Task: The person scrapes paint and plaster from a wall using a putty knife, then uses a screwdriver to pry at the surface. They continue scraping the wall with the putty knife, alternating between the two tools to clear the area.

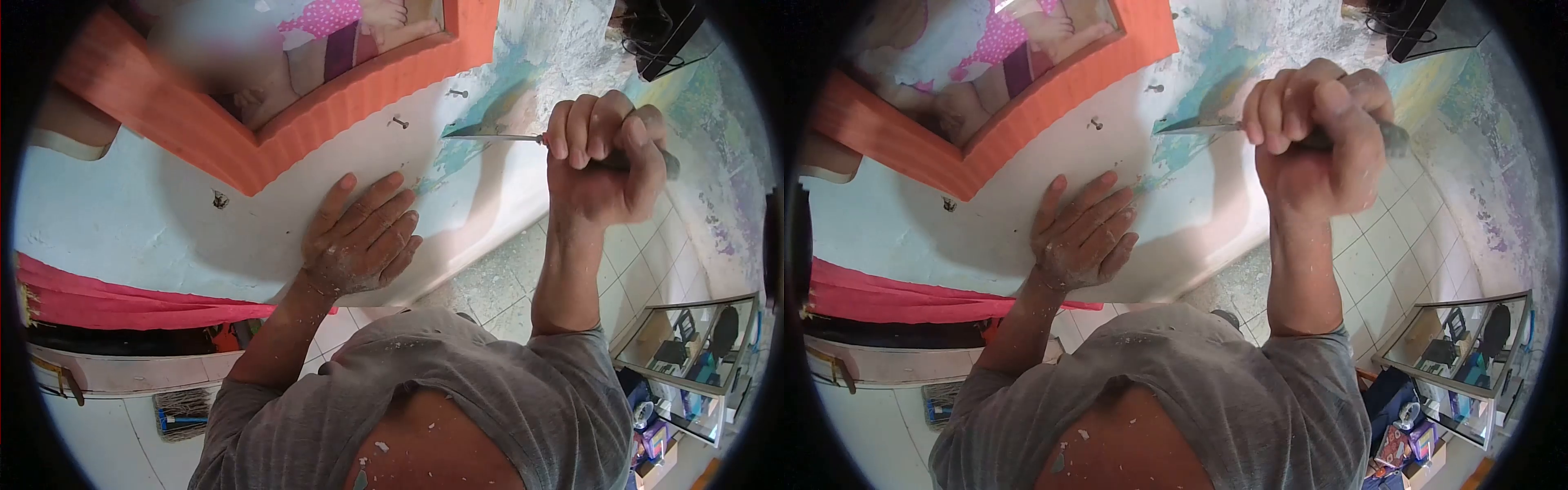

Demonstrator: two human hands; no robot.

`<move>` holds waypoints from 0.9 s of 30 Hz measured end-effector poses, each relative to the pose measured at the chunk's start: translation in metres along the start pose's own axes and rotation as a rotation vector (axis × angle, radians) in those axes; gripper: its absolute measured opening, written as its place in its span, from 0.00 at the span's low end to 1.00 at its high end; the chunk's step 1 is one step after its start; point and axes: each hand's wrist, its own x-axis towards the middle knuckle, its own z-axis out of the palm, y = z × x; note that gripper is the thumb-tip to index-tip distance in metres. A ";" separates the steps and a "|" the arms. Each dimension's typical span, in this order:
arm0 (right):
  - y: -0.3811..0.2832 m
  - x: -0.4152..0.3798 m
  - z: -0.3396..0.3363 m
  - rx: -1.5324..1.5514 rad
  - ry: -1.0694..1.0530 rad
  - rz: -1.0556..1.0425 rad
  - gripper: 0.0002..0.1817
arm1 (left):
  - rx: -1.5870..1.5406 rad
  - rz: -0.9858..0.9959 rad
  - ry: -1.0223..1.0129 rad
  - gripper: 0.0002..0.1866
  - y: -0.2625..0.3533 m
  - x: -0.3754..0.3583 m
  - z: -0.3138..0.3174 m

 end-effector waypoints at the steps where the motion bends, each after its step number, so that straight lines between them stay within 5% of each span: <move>1: 0.000 0.000 -0.005 0.016 0.006 0.031 0.10 | 0.001 0.000 0.002 0.08 0.000 -0.001 0.000; 6: -0.040 0.022 0.016 0.103 -0.080 -0.109 0.13 | -0.023 -0.017 -0.015 0.07 0.001 0.000 -0.001; 8: -0.017 0.005 0.018 -0.382 -0.001 -0.104 0.13 | -0.019 -0.018 -0.015 0.06 0.001 0.000 -0.001; 9: 0.002 -0.002 0.017 -0.037 0.071 0.072 0.11 | -0.020 -0.014 -0.018 0.06 0.000 0.000 -0.001; 16: -0.028 0.013 0.017 0.004 -0.043 -0.013 0.12 | -0.010 -0.010 -0.004 0.08 0.000 0.000 0.000; 19: 0.001 0.001 0.012 -0.025 0.095 0.151 0.12 | -0.034 0.000 0.004 0.08 0.000 0.000 -0.002; 27: -0.015 0.006 0.021 -0.026 0.012 0.045 0.13 | -0.409 -0.090 0.118 0.08 -0.002 -0.026 -0.026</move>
